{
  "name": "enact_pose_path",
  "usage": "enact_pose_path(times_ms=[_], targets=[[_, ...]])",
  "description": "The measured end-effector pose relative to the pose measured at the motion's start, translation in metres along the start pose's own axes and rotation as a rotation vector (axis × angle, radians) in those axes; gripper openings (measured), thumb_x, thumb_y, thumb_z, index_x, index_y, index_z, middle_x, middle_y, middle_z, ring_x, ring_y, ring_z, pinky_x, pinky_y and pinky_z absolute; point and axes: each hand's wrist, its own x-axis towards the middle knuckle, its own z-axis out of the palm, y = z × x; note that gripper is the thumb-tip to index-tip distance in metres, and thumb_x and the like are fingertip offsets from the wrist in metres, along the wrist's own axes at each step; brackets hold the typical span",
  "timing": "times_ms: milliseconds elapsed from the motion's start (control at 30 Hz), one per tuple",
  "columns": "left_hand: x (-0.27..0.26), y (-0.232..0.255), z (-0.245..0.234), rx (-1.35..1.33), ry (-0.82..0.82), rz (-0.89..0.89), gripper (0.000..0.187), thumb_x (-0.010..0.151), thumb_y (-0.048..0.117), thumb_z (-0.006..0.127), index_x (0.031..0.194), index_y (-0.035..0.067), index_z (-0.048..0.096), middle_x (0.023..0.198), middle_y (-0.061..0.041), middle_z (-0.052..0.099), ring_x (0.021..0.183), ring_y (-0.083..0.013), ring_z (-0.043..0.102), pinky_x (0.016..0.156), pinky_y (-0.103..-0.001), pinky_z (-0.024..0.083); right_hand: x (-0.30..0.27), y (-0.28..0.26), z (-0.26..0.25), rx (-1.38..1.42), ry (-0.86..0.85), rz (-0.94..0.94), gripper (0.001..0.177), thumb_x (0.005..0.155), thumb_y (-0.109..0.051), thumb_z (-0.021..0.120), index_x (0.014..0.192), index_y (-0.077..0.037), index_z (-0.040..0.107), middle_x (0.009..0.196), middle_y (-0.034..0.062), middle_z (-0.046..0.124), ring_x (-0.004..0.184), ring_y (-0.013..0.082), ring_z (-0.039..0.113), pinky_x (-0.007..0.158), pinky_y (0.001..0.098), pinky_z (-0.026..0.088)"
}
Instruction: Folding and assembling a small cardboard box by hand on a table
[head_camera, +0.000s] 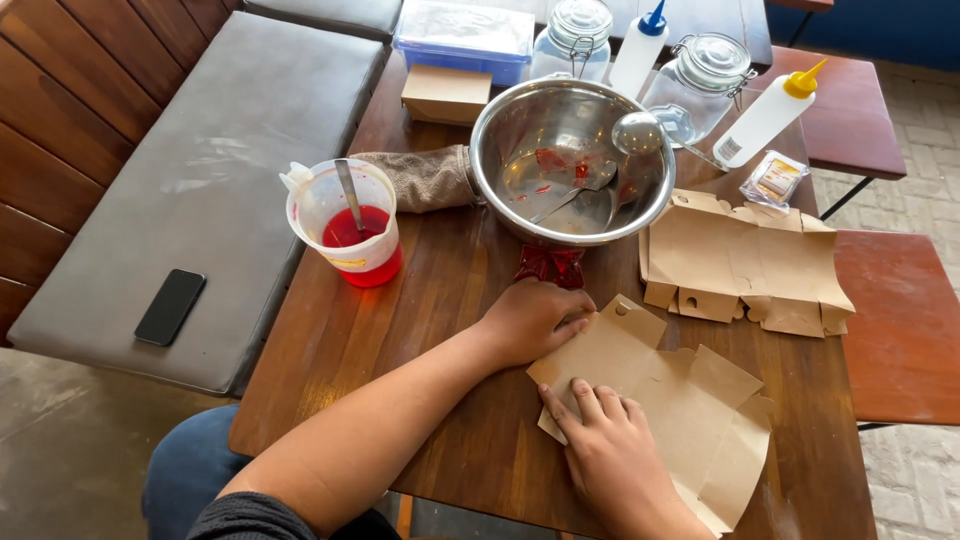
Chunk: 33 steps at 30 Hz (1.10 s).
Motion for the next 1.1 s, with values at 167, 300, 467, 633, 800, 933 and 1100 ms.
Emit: enact_pose_path(times_ms=[167, 300, 467, 633, 800, 933, 1100], targets=[[-0.001, 0.001, 0.0, 0.011, -0.004, -0.017, 0.026, 0.098, 0.035, 0.057, 0.116, 0.019, 0.068, 0.095, -0.001, 0.079, 0.086, -0.0263, 0.072, 0.072, -0.043, 0.05, 0.003, -0.008, 0.007, -0.062, -0.004, 0.007, 0.075, 0.079, -0.031, 0.058, 0.154, -0.026, 0.047, 0.128, 0.0145, 0.055, 0.102, 0.0354, 0.056, 0.092, 0.0499, 0.045], [0.001, -0.003, 0.004, 0.017, 0.001, -0.006, 0.024, 0.098, 0.035, 0.056, 0.114, 0.02, 0.067, 0.092, 0.0, 0.078, 0.086, -0.0254, 0.072, 0.076, -0.044, 0.048, 0.015, -0.014, -0.008, 0.071, 0.037, 0.067, 0.06, 0.094, -0.049, 0.053, 0.15, -0.026, 0.052, 0.131, 0.0173, 0.053, 0.115, 0.0377, 0.052, 0.091, 0.0501, 0.046], [0.002, -0.004, 0.002, 0.026, 0.002, -0.002, 0.024, 0.098, 0.035, 0.055, 0.115, 0.02, 0.066, 0.092, 0.0, 0.078, 0.087, -0.0252, 0.071, 0.079, -0.044, 0.047, 0.021, -0.014, -0.01, 0.104, 0.089, 0.087, 0.061, 0.094, -0.059, 0.054, 0.147, -0.029, 0.053, 0.132, 0.0164, 0.049, 0.118, 0.0367, 0.048, 0.099, 0.0516, 0.04], [0.001, -0.004, 0.004, 0.015, 0.006, 0.023, 0.02, 0.098, 0.032, 0.056, 0.109, 0.019, 0.066, 0.082, 0.0, 0.075, 0.078, -0.0254, 0.069, 0.071, -0.043, 0.047, 0.024, -0.013, -0.015, 0.112, 0.066, 0.086, 0.06, 0.093, -0.061, 0.055, 0.145, -0.031, 0.055, 0.133, 0.0157, 0.048, 0.12, 0.0354, 0.047, 0.105, 0.0538, 0.037], [0.002, -0.004, 0.004, 0.034, -0.001, 0.0, 0.021, 0.098, 0.034, 0.057, 0.112, 0.021, 0.065, 0.087, 0.001, 0.077, 0.085, -0.0253, 0.07, 0.078, -0.043, 0.046, 0.024, -0.013, -0.016, 0.068, 0.064, 0.079, 0.062, 0.093, -0.063, 0.054, 0.146, -0.031, 0.054, 0.132, 0.0145, 0.049, 0.117, 0.0353, 0.048, 0.103, 0.0542, 0.039], [0.002, -0.006, 0.005, 0.041, -0.005, 0.0, 0.022, 0.098, 0.035, 0.056, 0.113, 0.022, 0.065, 0.089, 0.002, 0.077, 0.087, -0.0246, 0.071, 0.082, -0.043, 0.046, 0.017, -0.012, -0.018, 0.011, 0.018, 0.071, 0.065, 0.093, -0.061, 0.053, 0.151, -0.032, 0.048, 0.14, 0.0154, 0.052, 0.123, 0.0353, 0.051, 0.101, 0.052, 0.041], [0.001, -0.006, 0.005, 0.027, -0.013, -0.011, 0.022, 0.098, 0.034, 0.057, 0.114, 0.021, 0.066, 0.091, 0.002, 0.077, 0.089, -0.0243, 0.071, 0.081, -0.042, 0.045, 0.007, -0.006, -0.024, 0.0, -0.048, 0.052, 0.06, 0.095, -0.06, 0.05, 0.148, -0.032, 0.05, 0.142, 0.0115, 0.052, 0.115, 0.0313, 0.054, 0.098, 0.0492, 0.043]])
